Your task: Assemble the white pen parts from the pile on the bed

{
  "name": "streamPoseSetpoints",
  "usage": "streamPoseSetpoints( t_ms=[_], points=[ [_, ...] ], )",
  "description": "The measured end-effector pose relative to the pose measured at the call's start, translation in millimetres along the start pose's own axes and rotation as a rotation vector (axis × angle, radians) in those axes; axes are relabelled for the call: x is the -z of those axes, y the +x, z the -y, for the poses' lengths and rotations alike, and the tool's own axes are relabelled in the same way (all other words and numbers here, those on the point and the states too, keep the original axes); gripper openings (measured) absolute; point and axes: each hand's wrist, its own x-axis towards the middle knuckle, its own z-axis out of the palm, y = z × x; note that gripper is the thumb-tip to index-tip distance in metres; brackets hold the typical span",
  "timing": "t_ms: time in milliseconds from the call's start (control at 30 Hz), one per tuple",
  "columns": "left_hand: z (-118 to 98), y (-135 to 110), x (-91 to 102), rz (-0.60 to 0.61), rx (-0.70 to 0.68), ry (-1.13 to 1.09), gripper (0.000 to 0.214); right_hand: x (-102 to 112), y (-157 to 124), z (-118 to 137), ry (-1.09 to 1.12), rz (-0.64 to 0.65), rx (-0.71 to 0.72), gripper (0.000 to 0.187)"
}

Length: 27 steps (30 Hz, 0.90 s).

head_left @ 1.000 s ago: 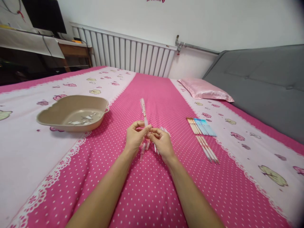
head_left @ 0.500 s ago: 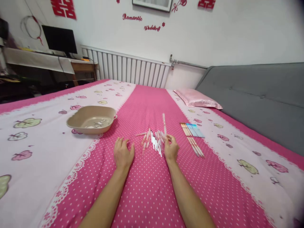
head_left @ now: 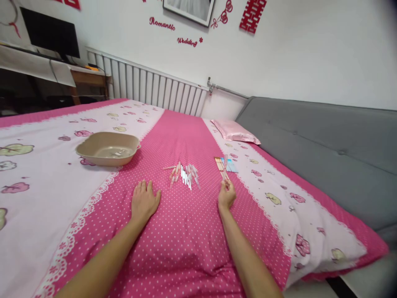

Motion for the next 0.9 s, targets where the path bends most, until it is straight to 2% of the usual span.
streamPoseSetpoints(
  t_ms=[167,300,500,667,900],
  points=[
    [-1.4,1.2,1.9,-0.011,0.006,-0.014,0.062,38.4,40.1,-28.2,-0.144,-0.056,-0.112,0.030],
    [-3.5,2.3,3.2,-0.011,0.021,0.000,0.060,52.7,62.0,-52.5,-0.233,-0.069,-0.230,0.024],
    [-5.2,5.5,3.2,-0.003,0.023,0.053,0.060,42.3,66.9,-75.1,-0.339,0.015,-0.374,0.027],
    [-4.6,6.9,1.5,0.003,0.017,0.066,0.061,37.8,66.6,-79.9,-0.391,0.059,-0.366,0.027],
    [-2.9,7.2,0.1,0.002,0.000,0.062,0.062,38.0,64.2,-73.9,-0.481,0.116,-0.361,0.027]
  ],
)
